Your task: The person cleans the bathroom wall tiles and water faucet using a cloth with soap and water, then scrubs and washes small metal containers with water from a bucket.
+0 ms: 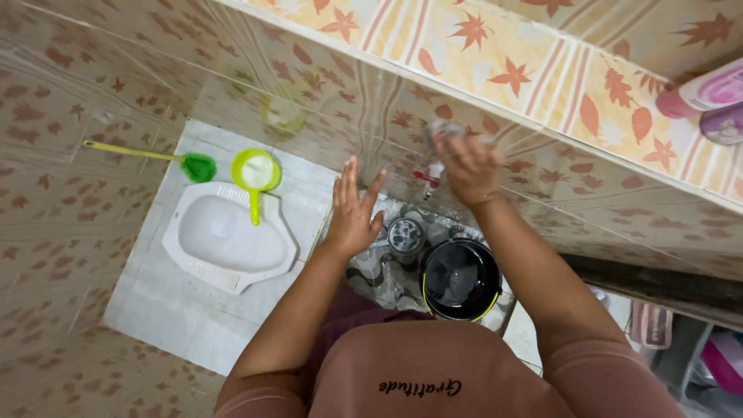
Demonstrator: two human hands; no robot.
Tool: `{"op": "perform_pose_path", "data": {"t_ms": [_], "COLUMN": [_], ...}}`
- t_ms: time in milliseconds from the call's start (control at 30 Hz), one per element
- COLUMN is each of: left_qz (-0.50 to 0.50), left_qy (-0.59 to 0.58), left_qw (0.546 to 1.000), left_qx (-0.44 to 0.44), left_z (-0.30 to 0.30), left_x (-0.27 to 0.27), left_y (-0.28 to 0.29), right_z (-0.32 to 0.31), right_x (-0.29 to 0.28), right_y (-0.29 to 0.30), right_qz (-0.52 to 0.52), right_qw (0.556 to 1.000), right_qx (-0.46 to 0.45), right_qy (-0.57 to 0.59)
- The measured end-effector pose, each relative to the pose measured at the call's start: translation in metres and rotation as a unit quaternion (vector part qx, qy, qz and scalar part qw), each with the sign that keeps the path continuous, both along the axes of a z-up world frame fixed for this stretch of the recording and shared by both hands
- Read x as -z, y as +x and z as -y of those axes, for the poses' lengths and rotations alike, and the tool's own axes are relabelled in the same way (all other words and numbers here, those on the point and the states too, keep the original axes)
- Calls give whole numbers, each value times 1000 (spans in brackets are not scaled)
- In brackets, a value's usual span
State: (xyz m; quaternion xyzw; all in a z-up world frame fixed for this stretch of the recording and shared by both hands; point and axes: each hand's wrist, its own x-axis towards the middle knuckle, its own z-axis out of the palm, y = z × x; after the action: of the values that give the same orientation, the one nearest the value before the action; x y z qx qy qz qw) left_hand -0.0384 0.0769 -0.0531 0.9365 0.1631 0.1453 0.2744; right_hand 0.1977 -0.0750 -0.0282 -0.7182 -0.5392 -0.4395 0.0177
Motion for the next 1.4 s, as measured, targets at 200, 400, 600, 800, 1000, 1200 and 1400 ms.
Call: {"op": "perform_pose_path", "data": {"t_ms": [200,400,600,800,1000,1200,1400], "left_qz": [3,31,23,31,11,-9,-6], "left_qy": [-6,-53,-45,-46,-60,-70,-78], "left_qw": [1000,998,999,997,994,995,995], "left_qx": [-9,-20,-21,-58,-86,-66,-67], "left_z": [-15,-7,-11,-20,-22,-16,-17], "left_x": [-6,5,4,-2,24,36,62], "left_y": [-14,-12,-10,-33,-46,-30,-30], "right_z": [-3,-48,-92,-71,-75,-116,-125], "right_x": [12,-78,-37,32,-55,-60,19], "right_y": [-34,-42,-26,-35,-34,-37,-37], "right_qz": [-179,-100,-1,-113,-98,45,52], "right_qw": [976,994,995,971,990,994,983], "right_qx": [-20,-49,-45,-56,-99,-51,-51], "right_qy": [-127,19,-89,-201,-37,-85,-169]}}
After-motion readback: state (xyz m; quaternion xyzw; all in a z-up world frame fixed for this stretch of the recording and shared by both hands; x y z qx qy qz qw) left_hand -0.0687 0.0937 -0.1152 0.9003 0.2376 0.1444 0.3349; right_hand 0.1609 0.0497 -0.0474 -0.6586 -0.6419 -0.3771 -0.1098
